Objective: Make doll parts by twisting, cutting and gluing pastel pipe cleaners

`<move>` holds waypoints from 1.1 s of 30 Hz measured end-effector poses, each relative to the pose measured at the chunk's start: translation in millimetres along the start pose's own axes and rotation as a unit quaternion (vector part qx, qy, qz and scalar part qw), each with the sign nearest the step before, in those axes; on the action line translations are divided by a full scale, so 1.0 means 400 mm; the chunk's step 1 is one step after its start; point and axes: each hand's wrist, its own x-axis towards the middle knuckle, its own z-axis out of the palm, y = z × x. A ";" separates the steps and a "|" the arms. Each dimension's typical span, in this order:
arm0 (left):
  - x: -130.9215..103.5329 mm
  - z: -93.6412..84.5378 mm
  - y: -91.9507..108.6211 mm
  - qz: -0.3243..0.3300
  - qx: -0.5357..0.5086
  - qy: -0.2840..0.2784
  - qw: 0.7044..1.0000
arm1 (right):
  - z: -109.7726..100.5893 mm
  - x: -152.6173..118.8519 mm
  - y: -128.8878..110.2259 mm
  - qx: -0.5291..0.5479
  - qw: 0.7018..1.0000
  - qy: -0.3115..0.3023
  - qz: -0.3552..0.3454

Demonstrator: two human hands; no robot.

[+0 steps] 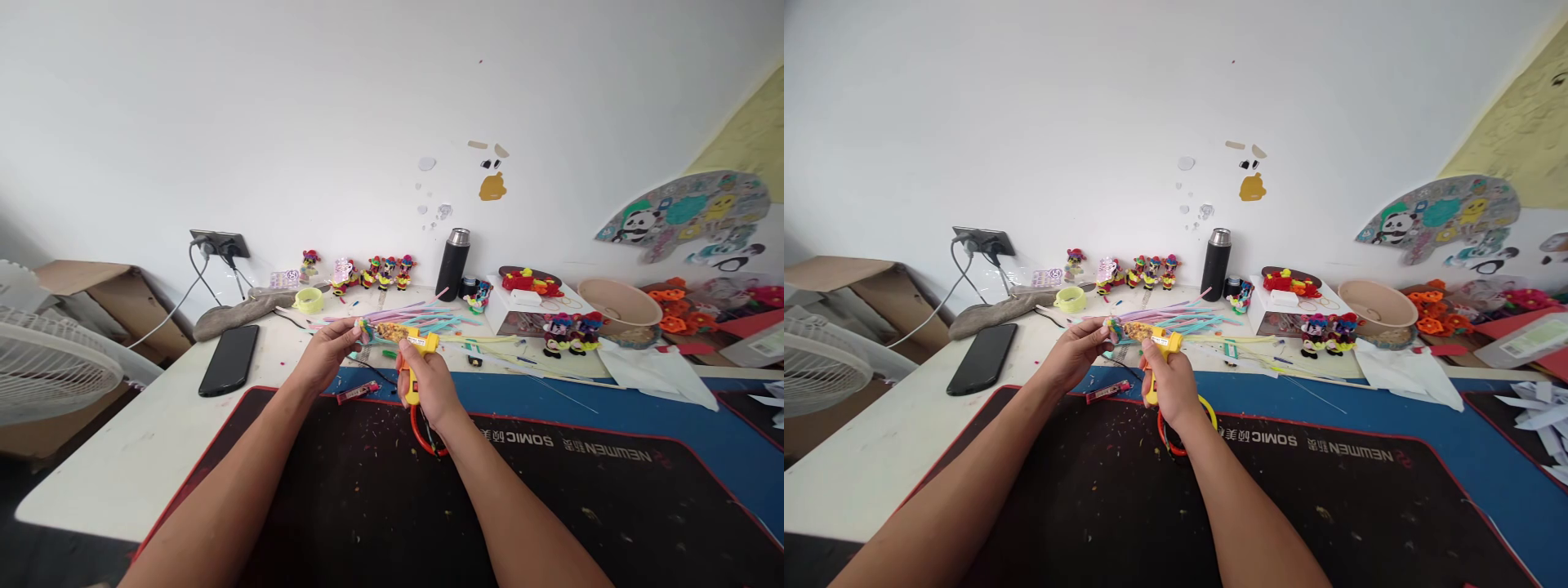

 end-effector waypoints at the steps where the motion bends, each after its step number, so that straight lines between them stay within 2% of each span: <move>1: 0.000 0.000 0.001 0.000 0.000 0.001 1.000 | 0.000 0.001 0.000 0.002 1.000 0.002 0.000; 33: 0.001 -0.002 0.007 0.019 -0.027 0.028 0.999 | -0.001 -0.002 0.002 -0.027 0.999 0.015 0.009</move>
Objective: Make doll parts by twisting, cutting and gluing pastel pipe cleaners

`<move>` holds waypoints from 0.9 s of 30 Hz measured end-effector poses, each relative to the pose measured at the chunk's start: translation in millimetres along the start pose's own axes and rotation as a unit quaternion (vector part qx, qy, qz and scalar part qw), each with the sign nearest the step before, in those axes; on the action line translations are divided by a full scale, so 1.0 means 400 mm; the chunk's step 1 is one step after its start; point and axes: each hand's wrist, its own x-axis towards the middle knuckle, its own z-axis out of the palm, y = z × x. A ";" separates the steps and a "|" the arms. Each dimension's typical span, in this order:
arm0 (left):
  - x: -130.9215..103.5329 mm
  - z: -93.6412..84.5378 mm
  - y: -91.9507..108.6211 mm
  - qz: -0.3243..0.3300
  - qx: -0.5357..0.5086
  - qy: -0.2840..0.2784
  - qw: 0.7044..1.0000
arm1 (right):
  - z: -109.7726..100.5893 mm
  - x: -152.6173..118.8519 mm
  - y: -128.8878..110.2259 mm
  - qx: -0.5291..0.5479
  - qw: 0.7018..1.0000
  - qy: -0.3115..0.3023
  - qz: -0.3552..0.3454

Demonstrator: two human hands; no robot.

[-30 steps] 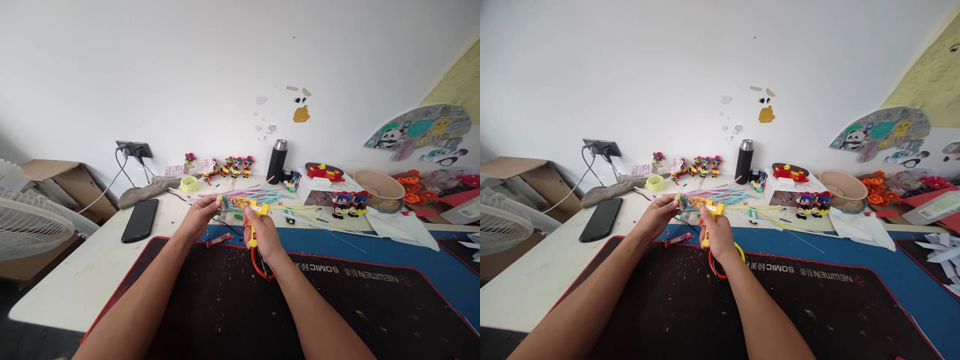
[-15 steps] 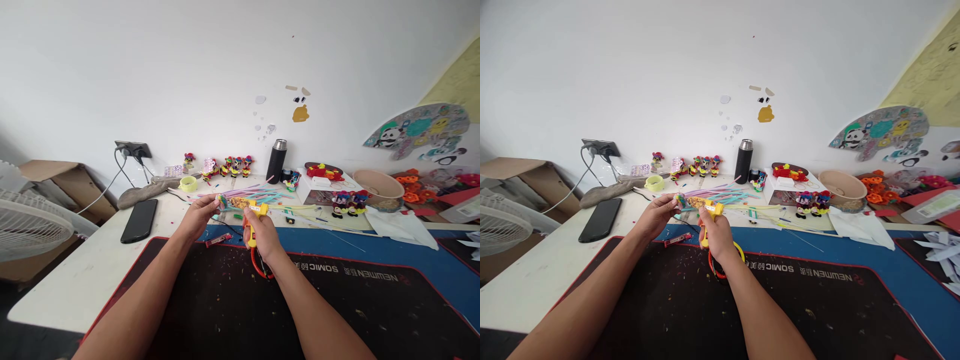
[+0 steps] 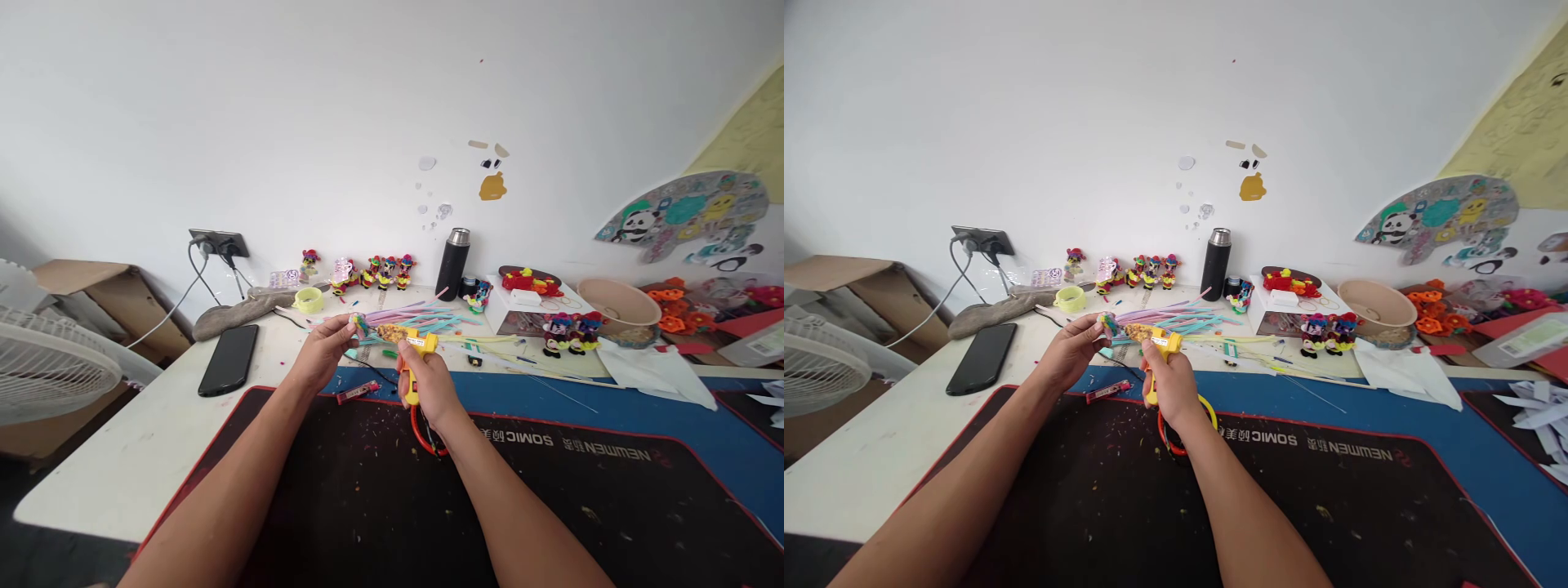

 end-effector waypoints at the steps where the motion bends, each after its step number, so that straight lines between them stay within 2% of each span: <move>1: 0.000 0.000 0.000 0.001 -0.002 -0.001 1.000 | 0.000 0.000 0.000 -0.001 1.000 0.000 -0.001; 8: 0.004 -0.002 0.001 0.003 -0.025 0.025 0.999 | -0.002 0.000 0.001 -0.005 1.000 0.000 0.002; 18: 0.001 -0.003 -0.003 0.005 0.013 -0.013 1.000 | 0.001 -0.002 -0.003 0.006 1.000 -0.002 0.000; 27: 0.005 -0.003 -0.001 -0.001 -0.028 0.032 0.999 | -0.002 0.000 0.002 -0.008 1.000 -0.011 0.010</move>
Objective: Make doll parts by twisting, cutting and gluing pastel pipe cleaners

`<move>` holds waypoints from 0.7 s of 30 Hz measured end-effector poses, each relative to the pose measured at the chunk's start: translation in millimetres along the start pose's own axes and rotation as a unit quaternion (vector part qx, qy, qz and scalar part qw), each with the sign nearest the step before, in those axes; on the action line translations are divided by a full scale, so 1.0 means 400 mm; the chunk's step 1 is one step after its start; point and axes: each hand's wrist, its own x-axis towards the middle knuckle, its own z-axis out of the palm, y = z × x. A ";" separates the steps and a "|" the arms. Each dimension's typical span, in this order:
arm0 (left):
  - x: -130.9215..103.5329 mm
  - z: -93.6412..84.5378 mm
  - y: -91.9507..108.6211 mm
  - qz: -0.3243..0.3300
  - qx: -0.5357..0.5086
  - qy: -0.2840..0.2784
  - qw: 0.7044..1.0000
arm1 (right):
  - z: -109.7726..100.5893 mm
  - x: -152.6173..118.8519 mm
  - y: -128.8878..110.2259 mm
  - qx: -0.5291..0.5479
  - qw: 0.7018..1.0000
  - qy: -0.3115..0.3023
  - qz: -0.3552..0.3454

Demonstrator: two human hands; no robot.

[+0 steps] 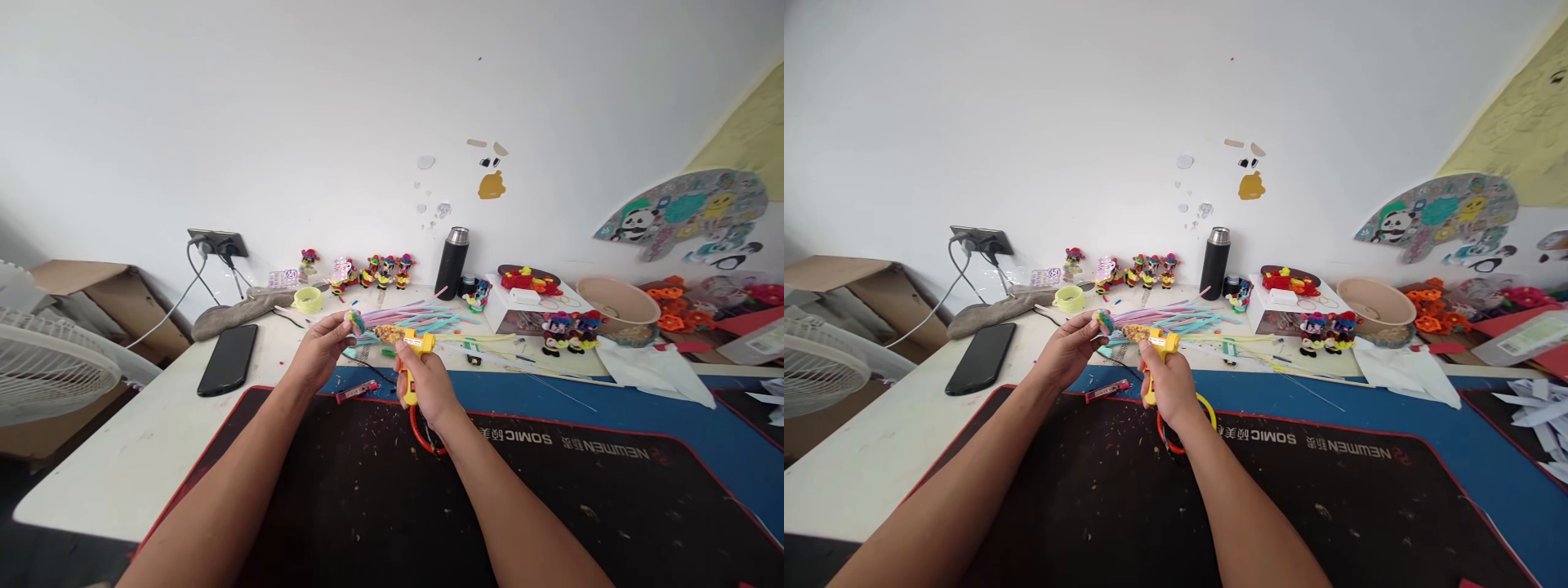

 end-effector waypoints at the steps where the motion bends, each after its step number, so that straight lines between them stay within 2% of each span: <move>1: 0.001 0.000 0.000 0.001 -0.001 0.001 1.000 | 0.000 0.000 0.000 -0.001 1.000 -0.001 0.002; 7: 0.001 -0.001 0.002 0.010 0.023 0.006 1.000 | 0.003 -0.005 -0.008 0.016 1.000 0.001 -0.016; 16: -0.006 0.000 -0.006 0.018 0.101 -0.039 0.994 | 0.006 -0.009 -0.006 0.034 0.998 -0.038 -0.034; 21: -0.005 -0.003 -0.005 0.016 0.106 -0.050 0.993 | 0.009 -0.011 -0.009 0.018 0.999 -0.029 -0.036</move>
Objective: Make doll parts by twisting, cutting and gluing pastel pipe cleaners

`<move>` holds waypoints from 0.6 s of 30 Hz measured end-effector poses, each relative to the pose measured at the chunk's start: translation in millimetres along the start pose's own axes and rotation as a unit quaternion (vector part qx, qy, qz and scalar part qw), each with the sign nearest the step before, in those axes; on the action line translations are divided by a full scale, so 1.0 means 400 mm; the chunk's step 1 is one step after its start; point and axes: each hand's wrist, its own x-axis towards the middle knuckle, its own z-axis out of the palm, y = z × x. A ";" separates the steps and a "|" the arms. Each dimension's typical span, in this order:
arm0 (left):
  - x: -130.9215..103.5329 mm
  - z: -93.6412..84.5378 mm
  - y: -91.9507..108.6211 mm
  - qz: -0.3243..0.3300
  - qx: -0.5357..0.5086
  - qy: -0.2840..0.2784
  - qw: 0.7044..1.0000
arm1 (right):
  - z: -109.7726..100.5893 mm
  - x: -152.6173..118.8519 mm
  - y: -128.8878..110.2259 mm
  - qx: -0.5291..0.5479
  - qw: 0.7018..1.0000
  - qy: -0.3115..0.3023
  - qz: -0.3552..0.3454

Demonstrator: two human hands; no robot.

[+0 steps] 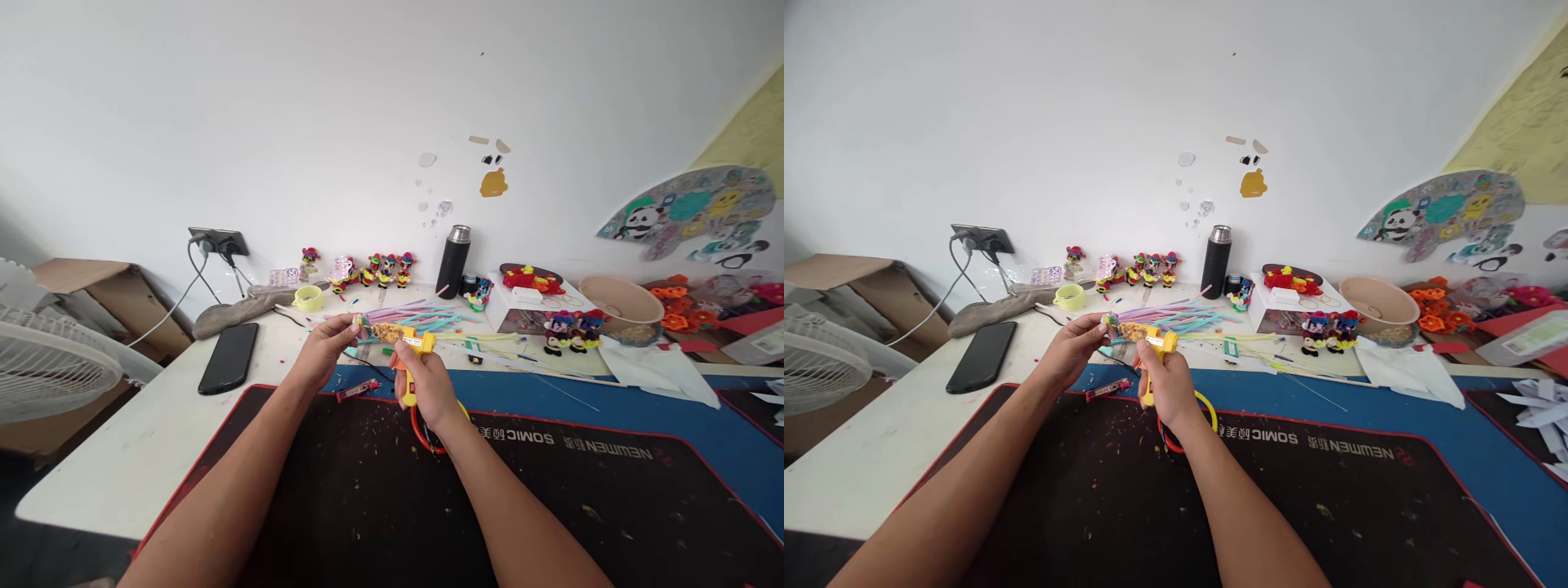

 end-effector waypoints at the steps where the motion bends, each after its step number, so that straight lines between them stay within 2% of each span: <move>1: 0.000 0.001 0.001 0.000 0.000 0.000 1.000 | 0.001 0.000 -0.002 -0.002 1.000 0.006 0.000; 7: -0.003 0.008 0.007 -0.001 -0.008 -0.001 1.000 | 0.002 0.001 -0.005 -0.013 0.999 0.035 0.014; 18: -0.001 0.004 0.005 0.003 -0.014 0.012 1.000 | -0.006 0.006 0.017 -0.033 0.999 0.032 0.018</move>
